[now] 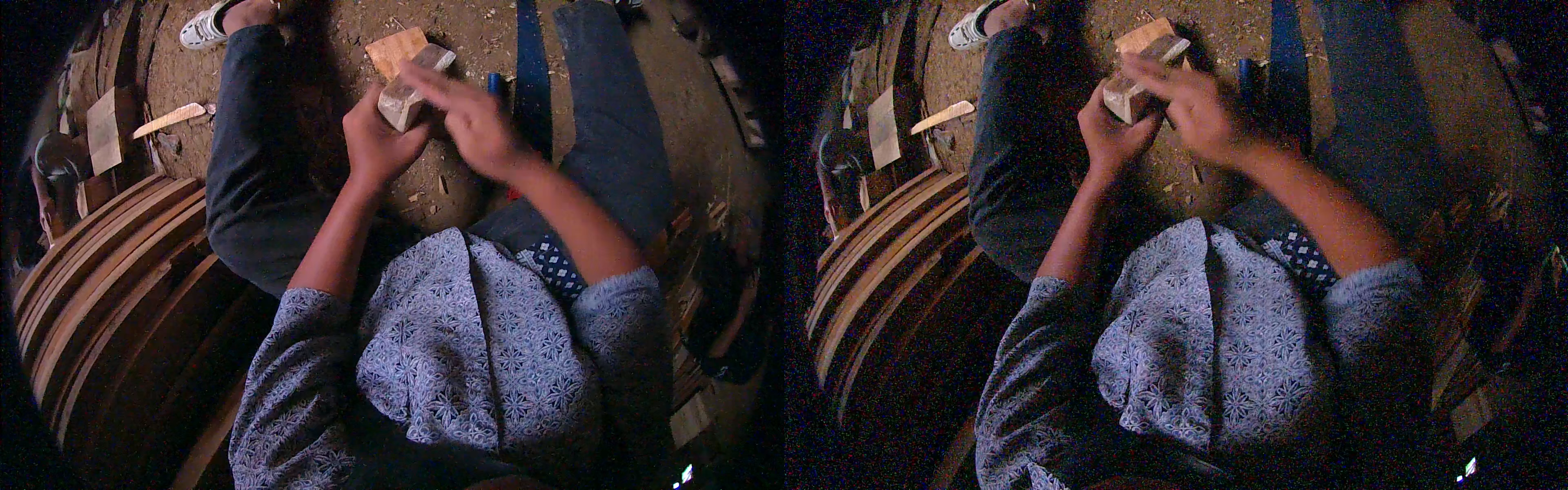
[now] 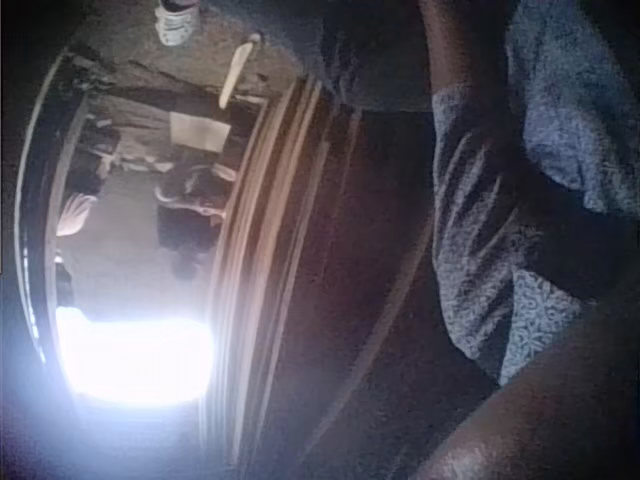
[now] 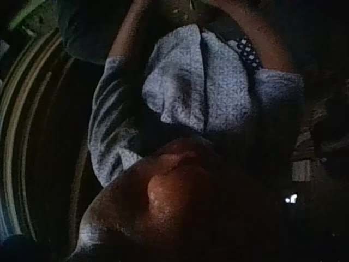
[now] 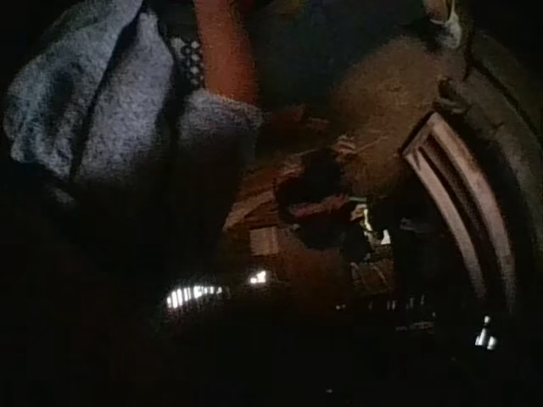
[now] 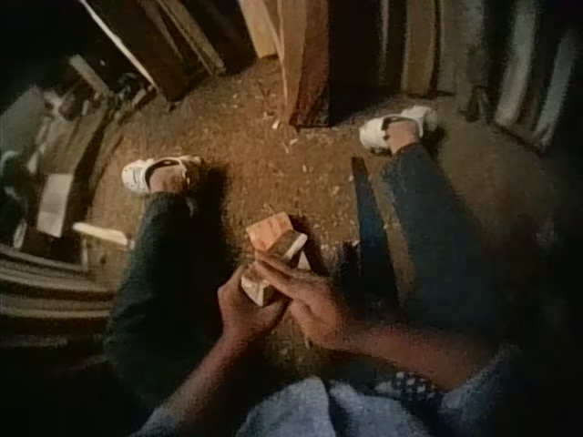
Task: The person sits on the floor and uses a chisel to carve a small wooden block, repeatedly removing shavings and shaping the edges. The person rotates the block to work on different sides and occasionally pauses to inspect the carved surfaces.
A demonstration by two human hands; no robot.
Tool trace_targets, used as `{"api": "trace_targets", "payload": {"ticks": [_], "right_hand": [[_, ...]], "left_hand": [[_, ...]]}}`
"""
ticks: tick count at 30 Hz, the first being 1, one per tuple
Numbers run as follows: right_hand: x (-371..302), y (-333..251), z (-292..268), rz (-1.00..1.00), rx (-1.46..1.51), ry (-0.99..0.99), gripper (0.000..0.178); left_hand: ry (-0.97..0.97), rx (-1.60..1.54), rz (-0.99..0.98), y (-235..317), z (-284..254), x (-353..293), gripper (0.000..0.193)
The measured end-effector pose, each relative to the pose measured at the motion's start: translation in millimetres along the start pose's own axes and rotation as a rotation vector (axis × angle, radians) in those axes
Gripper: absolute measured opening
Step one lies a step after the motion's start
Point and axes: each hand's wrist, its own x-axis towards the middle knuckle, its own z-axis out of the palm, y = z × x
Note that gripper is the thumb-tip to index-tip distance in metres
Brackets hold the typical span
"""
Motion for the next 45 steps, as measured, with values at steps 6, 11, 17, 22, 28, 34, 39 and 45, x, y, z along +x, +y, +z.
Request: {"api": "trace_targets", "payload": {"ticks": [6, 11, 17, 22, 28, 34, 39, 45], "right_hand": [[-3, -24, 9, -0.016, 0.004, -0.006, 0.061], [14, 23, 4, 0.027, -0.005, 0.171, 0.053], [16, 27, -12, 0.149, 0.112, 0.111, 0.056], [-4, -13, 2, 0.047, 0.103, -0.020, 0.053], [-2, -35, 7, 0.033, 0.139, -0.029, 0.049], [-2, 0, 14, -0.011, 0.051, 0.039, 0.049], [15, 36, -17, 0.179, 0.009, 0.113, 0.046], [12, 28, -9, 0.140, 0.126, 0.096, 0.052]], "left_hand": [[0.001, -0.008, -0.049, 4, -3, -1, 0.037], [-0.016, 0.066, -0.032, 7, -4, -2, 0.036], [0.003, -0.057, 0.034, -1, 1, 4, 0.036], [-0.003, -0.016, 0.001, -1, -3, -3, 0.036], [-0.010, 0.019, -0.033, 5, -5, -1, 0.035], [0.024, 0.043, -0.037, 1, -4, 5, 0.040], [0.005, 0.000, -0.061, 7, -3, 2, 0.039], [0.018, -0.029, -0.059, 6, 0, 6, 0.036]]}}
